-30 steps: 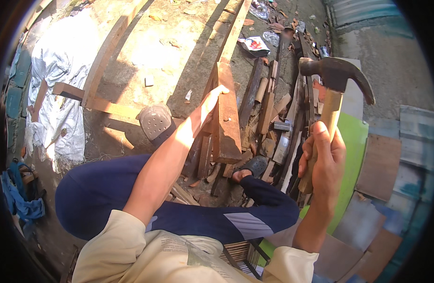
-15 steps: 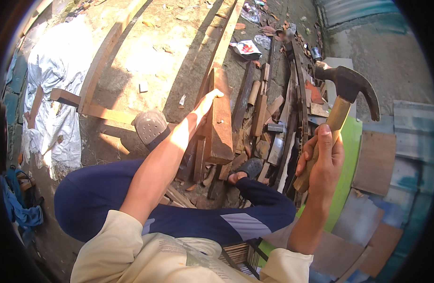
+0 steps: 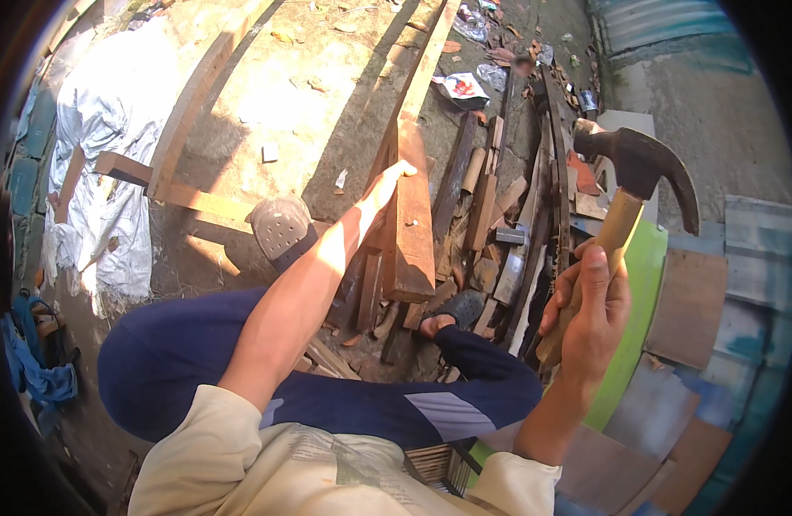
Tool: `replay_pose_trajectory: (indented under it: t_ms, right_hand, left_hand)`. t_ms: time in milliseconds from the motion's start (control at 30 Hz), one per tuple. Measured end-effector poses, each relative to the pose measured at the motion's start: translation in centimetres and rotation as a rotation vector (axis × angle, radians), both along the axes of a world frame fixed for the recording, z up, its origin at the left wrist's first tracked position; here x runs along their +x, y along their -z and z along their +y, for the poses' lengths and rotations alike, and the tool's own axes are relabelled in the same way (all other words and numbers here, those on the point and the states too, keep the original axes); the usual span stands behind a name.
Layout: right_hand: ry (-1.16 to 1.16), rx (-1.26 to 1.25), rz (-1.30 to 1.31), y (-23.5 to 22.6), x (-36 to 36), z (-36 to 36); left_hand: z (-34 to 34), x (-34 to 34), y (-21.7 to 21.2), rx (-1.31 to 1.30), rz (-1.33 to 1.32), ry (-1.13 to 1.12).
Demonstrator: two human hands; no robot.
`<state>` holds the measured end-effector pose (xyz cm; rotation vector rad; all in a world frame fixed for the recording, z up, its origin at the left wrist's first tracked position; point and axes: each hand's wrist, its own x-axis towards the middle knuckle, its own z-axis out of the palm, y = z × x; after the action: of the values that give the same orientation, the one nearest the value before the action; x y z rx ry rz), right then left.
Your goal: The person sits on the ground and uses a hammer to drive nails into a wooden plank. The person repeatedly positions nails and strikes them with the hammer, occasionally adjusting the plank's position.
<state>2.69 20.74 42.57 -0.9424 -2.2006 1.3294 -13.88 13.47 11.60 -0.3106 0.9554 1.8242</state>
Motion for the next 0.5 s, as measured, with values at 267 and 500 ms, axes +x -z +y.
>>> replay_pose_trajectory:
  t_ms: [267,500]
  right_hand:
    - [-0.454,-0.050,-0.718,6.2,1.1,-1.0]
    - [-0.106,-0.066,-0.074,-0.4,-0.8,1.2]
  left_hand:
    - [1.0,0.2,1.1,0.002,0.039,0.006]
    - [0.4,-0.5,0.8,0.055,-0.036,-0.007]
